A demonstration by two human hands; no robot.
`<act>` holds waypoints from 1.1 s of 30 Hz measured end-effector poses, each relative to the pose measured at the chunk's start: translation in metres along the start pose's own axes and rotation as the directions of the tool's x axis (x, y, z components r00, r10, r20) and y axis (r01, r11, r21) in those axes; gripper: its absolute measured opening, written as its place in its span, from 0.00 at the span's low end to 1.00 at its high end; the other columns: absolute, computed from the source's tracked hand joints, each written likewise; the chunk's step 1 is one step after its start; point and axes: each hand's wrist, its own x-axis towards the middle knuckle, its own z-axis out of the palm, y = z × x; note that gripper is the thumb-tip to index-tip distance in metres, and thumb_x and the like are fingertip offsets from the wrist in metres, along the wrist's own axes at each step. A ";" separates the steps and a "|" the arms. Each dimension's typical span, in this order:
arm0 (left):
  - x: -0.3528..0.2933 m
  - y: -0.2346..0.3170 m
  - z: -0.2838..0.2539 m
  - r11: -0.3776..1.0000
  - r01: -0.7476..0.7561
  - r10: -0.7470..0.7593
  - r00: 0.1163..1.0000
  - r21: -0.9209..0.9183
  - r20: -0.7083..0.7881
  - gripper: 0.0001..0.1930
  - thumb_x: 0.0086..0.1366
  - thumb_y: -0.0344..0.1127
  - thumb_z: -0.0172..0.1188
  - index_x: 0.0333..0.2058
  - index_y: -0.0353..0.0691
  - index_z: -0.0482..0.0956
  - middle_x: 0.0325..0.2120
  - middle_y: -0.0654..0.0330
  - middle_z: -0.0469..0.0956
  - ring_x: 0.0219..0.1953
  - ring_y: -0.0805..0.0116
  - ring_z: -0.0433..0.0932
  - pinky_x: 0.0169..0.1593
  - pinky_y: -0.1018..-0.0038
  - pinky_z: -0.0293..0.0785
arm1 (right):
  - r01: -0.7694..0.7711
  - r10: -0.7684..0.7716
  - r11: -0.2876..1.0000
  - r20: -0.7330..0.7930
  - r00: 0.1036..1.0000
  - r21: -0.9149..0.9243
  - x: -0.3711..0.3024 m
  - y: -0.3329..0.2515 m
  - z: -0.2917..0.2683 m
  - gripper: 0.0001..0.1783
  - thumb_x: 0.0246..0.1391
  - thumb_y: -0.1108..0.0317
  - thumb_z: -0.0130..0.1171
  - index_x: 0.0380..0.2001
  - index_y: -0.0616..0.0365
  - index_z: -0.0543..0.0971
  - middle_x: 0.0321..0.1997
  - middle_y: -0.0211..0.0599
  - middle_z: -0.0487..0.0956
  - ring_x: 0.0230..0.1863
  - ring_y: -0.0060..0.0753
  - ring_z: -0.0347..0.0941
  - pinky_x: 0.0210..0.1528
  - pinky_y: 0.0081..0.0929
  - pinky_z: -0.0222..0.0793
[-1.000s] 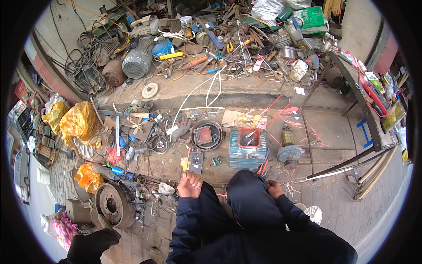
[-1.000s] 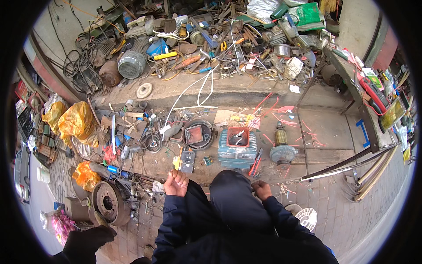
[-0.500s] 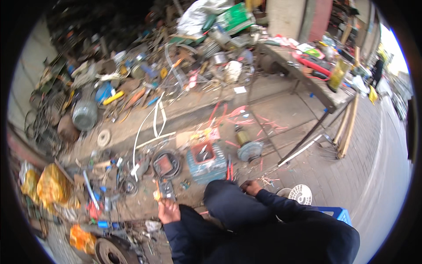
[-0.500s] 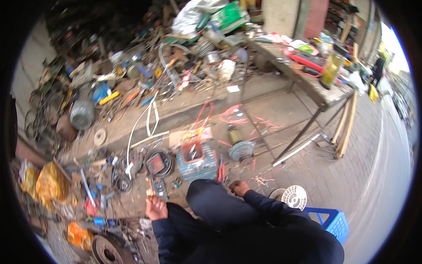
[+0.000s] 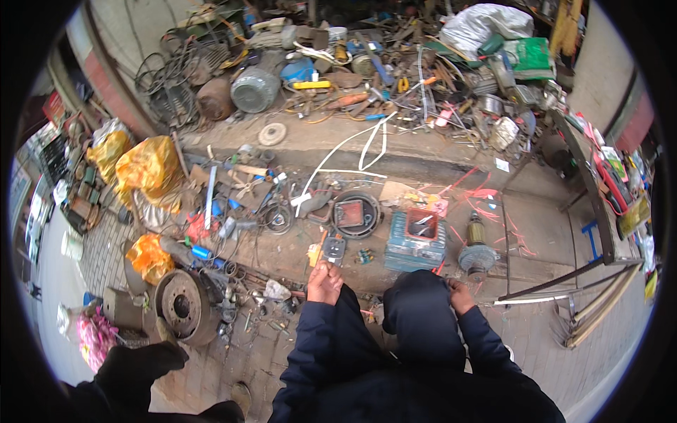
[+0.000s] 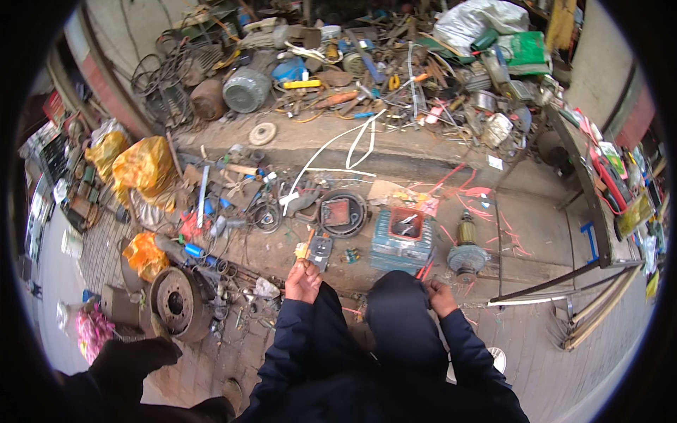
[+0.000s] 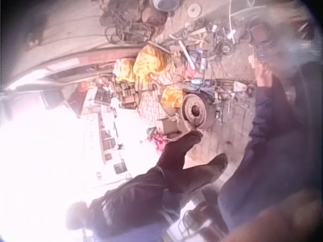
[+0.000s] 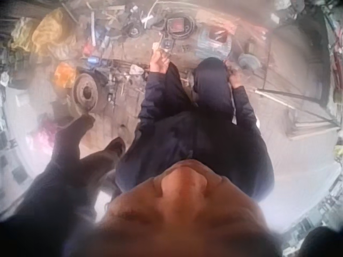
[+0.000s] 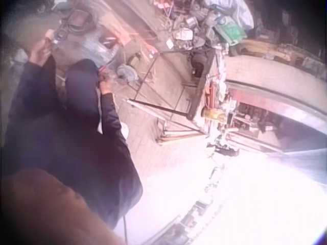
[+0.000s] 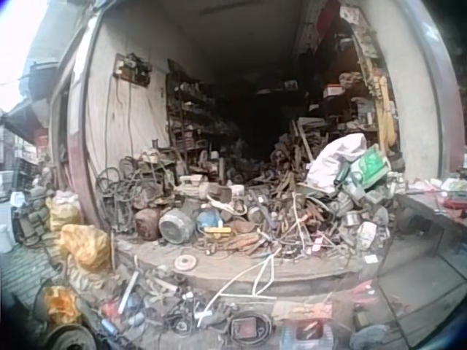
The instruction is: The person sits at a cluttered workbench and uses a screwdriver to adjust and tighten screws on a small electrical component with red wires. The person repeatedly picks up and places the screwdriver while manipulating the component and wires.
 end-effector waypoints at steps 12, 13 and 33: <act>-0.027 0.026 0.005 0.981 -0.068 0.075 0.997 -0.181 0.032 0.22 0.82 0.51 0.46 0.30 0.46 0.68 0.18 0.70 0.59 0.20 0.77 0.57 0.26 0.77 0.59 | 0.194 -0.163 0.949 0.139 0.977 -0.248 0.062 -0.216 0.100 0.10 0.67 0.62 0.61 0.36 0.58 0.82 0.26 0.27 0.79 0.21 0.16 0.70 0.23 0.21 0.64; -0.028 0.026 0.009 0.979 -0.066 0.074 0.997 -0.195 0.035 0.22 0.82 0.52 0.46 0.29 0.46 0.67 0.18 0.70 0.59 0.20 0.77 0.57 0.25 0.77 0.59 | 0.268 -0.218 0.929 0.209 0.953 -0.254 0.071 -0.237 0.115 0.10 0.67 0.62 0.61 0.36 0.58 0.82 0.27 0.27 0.80 0.22 0.16 0.70 0.23 0.21 0.64; -0.385 -0.070 -0.221 0.060 0.824 0.554 0.442 0.564 -0.706 0.14 0.70 0.46 0.60 0.41 0.40 0.81 0.27 0.44 0.80 0.34 0.40 0.82 0.37 0.48 0.76 | 0.295 -0.403 0.750 -0.057 0.913 -0.592 0.493 -0.334 0.322 0.16 0.55 0.61 0.64 0.20 0.63 0.84 0.18 0.36 0.81 0.18 0.29 0.77 0.26 0.33 0.72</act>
